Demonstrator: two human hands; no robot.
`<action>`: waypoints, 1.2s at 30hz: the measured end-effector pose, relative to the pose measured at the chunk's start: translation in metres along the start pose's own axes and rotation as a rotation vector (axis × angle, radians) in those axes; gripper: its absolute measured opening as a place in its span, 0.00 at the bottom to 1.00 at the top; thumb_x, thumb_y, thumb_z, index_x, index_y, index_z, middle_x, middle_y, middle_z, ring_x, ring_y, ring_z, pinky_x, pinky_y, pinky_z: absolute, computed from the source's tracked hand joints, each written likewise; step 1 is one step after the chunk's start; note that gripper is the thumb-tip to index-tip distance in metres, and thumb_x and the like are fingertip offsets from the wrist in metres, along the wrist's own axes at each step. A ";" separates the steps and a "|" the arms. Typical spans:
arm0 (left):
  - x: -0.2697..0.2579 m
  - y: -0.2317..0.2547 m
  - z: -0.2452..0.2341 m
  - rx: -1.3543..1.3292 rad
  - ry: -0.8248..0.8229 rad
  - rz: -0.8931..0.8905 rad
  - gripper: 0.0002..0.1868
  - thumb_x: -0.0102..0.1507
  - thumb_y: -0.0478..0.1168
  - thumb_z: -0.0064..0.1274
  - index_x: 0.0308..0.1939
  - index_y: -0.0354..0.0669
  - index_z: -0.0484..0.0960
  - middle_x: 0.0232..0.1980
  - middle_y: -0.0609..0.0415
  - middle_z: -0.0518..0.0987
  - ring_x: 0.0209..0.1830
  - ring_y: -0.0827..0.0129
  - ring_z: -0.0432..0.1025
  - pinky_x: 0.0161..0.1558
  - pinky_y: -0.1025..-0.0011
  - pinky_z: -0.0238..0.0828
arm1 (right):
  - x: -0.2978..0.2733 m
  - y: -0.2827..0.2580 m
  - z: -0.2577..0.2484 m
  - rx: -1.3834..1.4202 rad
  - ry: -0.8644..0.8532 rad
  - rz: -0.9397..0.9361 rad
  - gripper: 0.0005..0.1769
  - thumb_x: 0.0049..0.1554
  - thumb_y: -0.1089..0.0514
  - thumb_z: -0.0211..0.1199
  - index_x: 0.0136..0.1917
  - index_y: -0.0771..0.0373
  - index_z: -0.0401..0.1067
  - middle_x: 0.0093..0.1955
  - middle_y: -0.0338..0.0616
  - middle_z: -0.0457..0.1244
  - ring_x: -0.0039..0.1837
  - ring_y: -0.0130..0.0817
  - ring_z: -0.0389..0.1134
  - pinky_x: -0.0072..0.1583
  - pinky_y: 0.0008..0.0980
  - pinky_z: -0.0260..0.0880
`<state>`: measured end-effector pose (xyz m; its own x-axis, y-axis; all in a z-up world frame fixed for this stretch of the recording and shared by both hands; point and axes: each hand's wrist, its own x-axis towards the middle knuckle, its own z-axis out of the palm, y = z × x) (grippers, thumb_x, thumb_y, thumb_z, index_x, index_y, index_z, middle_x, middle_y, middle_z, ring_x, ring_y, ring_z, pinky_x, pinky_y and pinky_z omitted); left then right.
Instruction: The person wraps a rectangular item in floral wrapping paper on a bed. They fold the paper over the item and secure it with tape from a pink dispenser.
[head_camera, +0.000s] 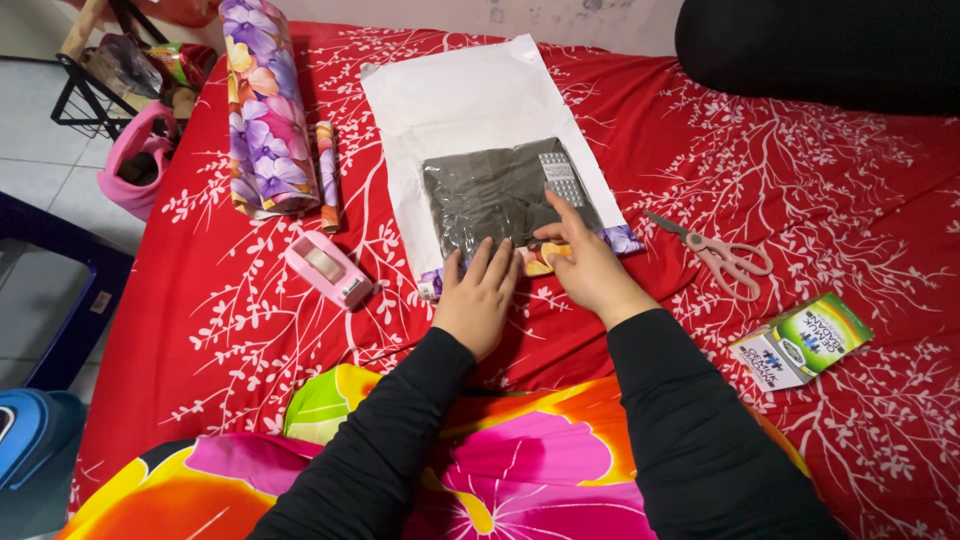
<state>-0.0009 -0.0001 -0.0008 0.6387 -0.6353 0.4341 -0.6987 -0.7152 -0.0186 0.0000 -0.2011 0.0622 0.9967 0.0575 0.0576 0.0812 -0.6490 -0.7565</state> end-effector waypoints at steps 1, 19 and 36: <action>0.000 0.000 0.000 -0.002 -0.008 0.002 0.35 0.61 0.42 0.44 0.73 0.35 0.65 0.76 0.44 0.63 0.75 0.51 0.56 0.68 0.41 0.51 | 0.000 -0.002 0.001 0.011 0.000 -0.003 0.46 0.57 0.73 0.56 0.82 0.51 0.44 0.63 0.46 0.67 0.60 0.34 0.70 0.58 0.32 0.71; 0.004 -0.009 -0.005 0.004 0.033 0.045 0.34 0.58 0.42 0.47 0.69 0.35 0.71 0.72 0.47 0.67 0.71 0.55 0.60 0.69 0.46 0.52 | 0.018 0.043 0.026 0.307 0.156 -0.029 0.13 0.57 0.71 0.61 0.55 0.66 0.70 0.53 0.41 0.64 0.53 0.27 0.68 0.54 0.26 0.72; 0.000 -0.008 0.004 -0.029 0.092 -0.010 0.33 0.62 0.41 0.46 0.72 0.37 0.66 0.70 0.45 0.69 0.72 0.54 0.61 0.70 0.45 0.53 | 0.030 0.060 0.033 0.622 0.010 0.236 0.07 0.64 0.59 0.58 0.48 0.65 0.73 0.35 0.31 0.62 0.35 0.16 0.55 0.38 0.20 0.55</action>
<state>0.0058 0.0044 -0.0040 0.6143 -0.5980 0.5147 -0.7023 -0.7118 0.0113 0.0349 -0.2132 -0.0035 0.9875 -0.0415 -0.1520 -0.1550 -0.0848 -0.9843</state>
